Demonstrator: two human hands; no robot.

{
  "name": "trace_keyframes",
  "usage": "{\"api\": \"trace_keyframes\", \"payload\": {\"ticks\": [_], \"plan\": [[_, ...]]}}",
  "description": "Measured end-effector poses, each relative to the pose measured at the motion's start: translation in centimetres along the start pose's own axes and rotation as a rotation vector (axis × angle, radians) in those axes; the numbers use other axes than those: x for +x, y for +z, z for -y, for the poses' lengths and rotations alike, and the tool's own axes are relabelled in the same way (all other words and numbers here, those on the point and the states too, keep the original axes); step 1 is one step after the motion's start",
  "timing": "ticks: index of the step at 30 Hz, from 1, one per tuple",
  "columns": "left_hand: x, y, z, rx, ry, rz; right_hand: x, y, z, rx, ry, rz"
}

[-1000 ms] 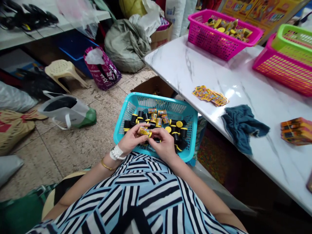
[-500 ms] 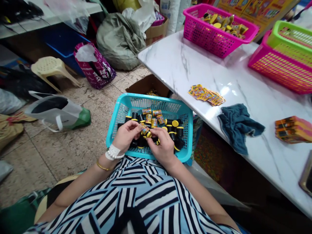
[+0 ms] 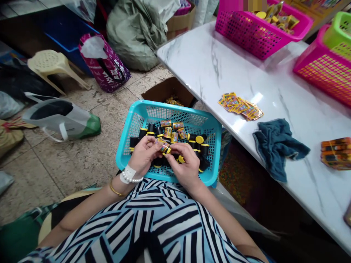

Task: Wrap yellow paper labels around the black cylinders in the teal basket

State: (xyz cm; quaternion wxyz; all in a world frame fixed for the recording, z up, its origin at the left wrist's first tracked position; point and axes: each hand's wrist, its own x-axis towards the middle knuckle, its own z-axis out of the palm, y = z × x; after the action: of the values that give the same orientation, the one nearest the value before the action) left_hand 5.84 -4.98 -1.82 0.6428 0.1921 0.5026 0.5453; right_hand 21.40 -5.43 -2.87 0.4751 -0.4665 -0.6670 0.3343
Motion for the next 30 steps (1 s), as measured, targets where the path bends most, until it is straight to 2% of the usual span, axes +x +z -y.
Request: {"api": "trace_keyframes", "payload": {"ticks": [2, 5, 8, 12, 15, 17, 19, 22, 25, 27, 30], "plan": [[0.2, 0.1, -0.2, -0.021, -0.09, 0.034, 0.0, -0.1, 0.1, -0.084, -0.038, -0.008], [0.5, -0.1, -0.2, -0.008, -0.17, 0.144, 0.0, -0.1, 0.1, -0.185, -0.093, 0.028], [0.7, -0.4, 0.0, 0.031, -0.151, 0.207, -0.2, -0.1, -0.1, -0.209, -0.08, 0.081], [0.3, -0.5, 0.7, 0.115, -0.108, 0.236, -1.0, 0.1, -0.6, -0.228, -0.059, 0.078], [-0.1, -0.5, 1.3, 0.205, -0.014, 0.223, -1.6, 0.4, -1.2, -0.138, 0.088, 0.065], [-0.1, -0.5, 1.3, 0.298, 0.068, 0.217, -1.7, 0.4, -1.3, -0.086, 0.134, 0.055], [0.1, -0.7, 0.8, 0.44, 0.145, 0.203, -1.4, 0.2, -1.2, -0.102, 0.077, 0.077], [0.3, -1.0, -0.1, 0.688, 0.209, 0.197, -1.0, -0.2, -0.7, -0.199, -0.08, 0.197], [0.3, -1.0, -0.3, 0.766, 0.242, 0.188, -1.3, -0.2, -0.4, -0.253, -0.152, 0.251], [0.1, -0.7, 0.2, 0.722, 0.279, 0.128, -1.7, 0.1, -0.4, -0.228, -0.087, 0.231], [-0.4, -0.1, 1.2, 0.681, 0.35, 0.036, -2.2, 0.6, -0.3, -0.044, 0.15, 0.233]]}}
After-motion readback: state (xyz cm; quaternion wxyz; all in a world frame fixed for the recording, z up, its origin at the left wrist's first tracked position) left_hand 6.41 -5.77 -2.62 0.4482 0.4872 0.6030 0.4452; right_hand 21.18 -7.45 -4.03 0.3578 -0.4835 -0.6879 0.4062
